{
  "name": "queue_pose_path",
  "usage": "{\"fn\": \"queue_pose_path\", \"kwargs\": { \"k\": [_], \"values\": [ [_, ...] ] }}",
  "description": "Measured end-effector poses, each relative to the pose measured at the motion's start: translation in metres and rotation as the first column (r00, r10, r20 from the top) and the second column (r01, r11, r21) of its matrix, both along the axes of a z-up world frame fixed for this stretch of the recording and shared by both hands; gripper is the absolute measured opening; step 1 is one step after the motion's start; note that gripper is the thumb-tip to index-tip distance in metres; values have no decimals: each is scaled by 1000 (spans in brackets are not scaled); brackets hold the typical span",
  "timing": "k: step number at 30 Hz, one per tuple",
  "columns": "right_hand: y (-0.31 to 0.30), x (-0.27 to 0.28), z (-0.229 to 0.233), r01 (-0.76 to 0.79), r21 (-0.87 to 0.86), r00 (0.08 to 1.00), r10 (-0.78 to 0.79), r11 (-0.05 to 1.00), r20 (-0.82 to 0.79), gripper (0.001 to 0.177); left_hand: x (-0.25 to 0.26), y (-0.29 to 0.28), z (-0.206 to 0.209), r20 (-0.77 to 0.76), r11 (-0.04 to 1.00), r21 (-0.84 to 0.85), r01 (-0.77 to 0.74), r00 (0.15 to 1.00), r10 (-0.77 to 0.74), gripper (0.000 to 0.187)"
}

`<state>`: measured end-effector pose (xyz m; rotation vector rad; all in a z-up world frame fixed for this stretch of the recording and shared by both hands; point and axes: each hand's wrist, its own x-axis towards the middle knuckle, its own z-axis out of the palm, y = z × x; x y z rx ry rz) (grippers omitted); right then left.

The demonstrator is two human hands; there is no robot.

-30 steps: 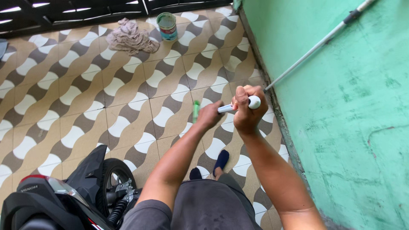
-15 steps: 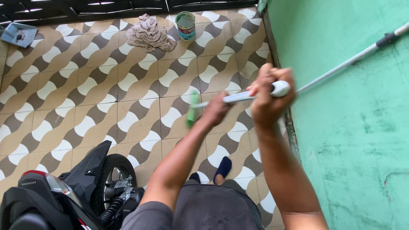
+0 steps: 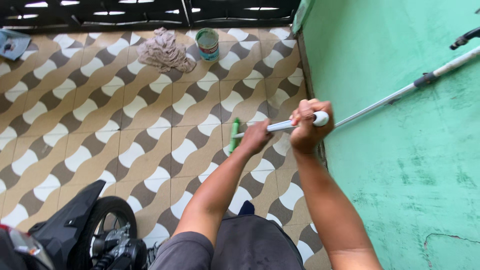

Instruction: The person sweeps the tiled floor of an indoor parking area using a broom and a dustpan, moving around a motorcycle and other stored items.

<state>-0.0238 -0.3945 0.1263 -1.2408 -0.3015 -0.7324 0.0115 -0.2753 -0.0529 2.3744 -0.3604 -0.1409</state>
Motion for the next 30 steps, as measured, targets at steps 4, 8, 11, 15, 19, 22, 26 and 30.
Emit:
{"fn": "queue_pose_path", "kwargs": {
  "k": [4, 8, 11, 15, 19, 22, 26, 30],
  "values": [
    [-7, 15, -39, 83, 38, 996, -81, 996, -47, 23, 12, 13, -29, 39, 991, 81, -110, 993, 108, 18],
    [-24, 29, -59, 114, 58, 975, -101, 992, -196, 25, 38, 13, -55, -53, 981, 71, -183, 981, 187, 26],
    [-50, 39, -45, 115, 148, 970, -79, 982, -229, 25, 51, -8, -51, -19, 987, -132, -93, 996, 91, 26],
    [-76, 61, 27, 224, 45, 968, -217, 974, -124, 29, 73, -67, 4, -45, 950, -304, 69, 995, -87, 29],
    [-78, 83, 71, 255, -195, 958, -274, 947, -78, 32, 109, -134, 35, -72, 913, -392, 115, 985, -155, 24],
    [-75, 124, 57, 363, -506, 932, -290, 782, 219, 26, 140, -159, 16, -85, 843, -518, 145, 972, -219, 25],
    [-65, 166, 27, 260, -506, 966, -223, 823, 133, 27, 184, -153, 1, -367, 939, -333, 88, 905, -215, 28],
    [-73, 190, 33, 84, -253, 995, -96, 964, -38, 26, 212, -101, 17, 72, 934, -172, 313, 950, -305, 26]
  ]
}}
